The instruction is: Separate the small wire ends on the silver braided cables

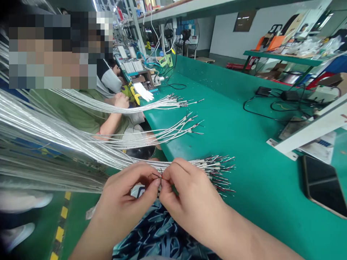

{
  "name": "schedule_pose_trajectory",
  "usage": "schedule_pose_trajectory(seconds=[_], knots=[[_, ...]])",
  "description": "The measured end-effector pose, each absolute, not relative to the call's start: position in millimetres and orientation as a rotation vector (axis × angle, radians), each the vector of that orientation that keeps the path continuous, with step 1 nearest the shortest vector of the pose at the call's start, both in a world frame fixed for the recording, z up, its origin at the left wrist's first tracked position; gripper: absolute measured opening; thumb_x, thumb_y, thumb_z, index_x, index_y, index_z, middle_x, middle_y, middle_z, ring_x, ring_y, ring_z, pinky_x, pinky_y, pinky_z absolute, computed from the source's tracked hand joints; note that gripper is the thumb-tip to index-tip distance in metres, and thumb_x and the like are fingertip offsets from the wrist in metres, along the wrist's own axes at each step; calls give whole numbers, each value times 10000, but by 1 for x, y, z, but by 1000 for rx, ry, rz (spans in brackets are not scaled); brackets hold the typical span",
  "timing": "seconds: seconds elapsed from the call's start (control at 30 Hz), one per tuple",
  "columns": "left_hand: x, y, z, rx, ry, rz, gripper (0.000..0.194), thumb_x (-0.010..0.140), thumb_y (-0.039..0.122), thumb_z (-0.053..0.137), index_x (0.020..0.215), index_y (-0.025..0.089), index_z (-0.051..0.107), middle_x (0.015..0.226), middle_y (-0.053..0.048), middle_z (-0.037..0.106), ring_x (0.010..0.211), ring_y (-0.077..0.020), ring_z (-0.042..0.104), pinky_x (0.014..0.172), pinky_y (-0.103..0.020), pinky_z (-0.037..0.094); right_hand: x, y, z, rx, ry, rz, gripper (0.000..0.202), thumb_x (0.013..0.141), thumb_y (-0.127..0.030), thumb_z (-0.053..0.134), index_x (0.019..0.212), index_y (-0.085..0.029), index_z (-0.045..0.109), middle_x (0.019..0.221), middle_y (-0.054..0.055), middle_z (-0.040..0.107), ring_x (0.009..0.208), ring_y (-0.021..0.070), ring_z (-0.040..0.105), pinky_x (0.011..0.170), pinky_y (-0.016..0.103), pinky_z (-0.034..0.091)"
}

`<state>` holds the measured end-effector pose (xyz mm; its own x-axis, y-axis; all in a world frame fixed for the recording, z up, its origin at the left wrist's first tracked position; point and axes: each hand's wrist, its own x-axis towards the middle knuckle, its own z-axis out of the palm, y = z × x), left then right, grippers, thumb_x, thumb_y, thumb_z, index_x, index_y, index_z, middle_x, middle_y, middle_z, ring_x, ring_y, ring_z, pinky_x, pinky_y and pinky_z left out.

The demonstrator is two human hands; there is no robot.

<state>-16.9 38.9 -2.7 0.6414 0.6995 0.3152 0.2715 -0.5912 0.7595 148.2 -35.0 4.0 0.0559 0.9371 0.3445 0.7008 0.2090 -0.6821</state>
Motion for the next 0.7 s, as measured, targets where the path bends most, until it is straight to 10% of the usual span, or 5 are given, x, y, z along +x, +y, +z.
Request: schedule_pose_trajectory(seconds=[0.7], knots=[[1,38,-57,1330,591,856,142,966,153,488,863,233,542,715,64,464,540,-83,405,488,-194,349,145,-17,-17,-1484,-1283,891,151,791,-76,527,709,-202,511,664,-53,494,600,106,445,525,220,358]])
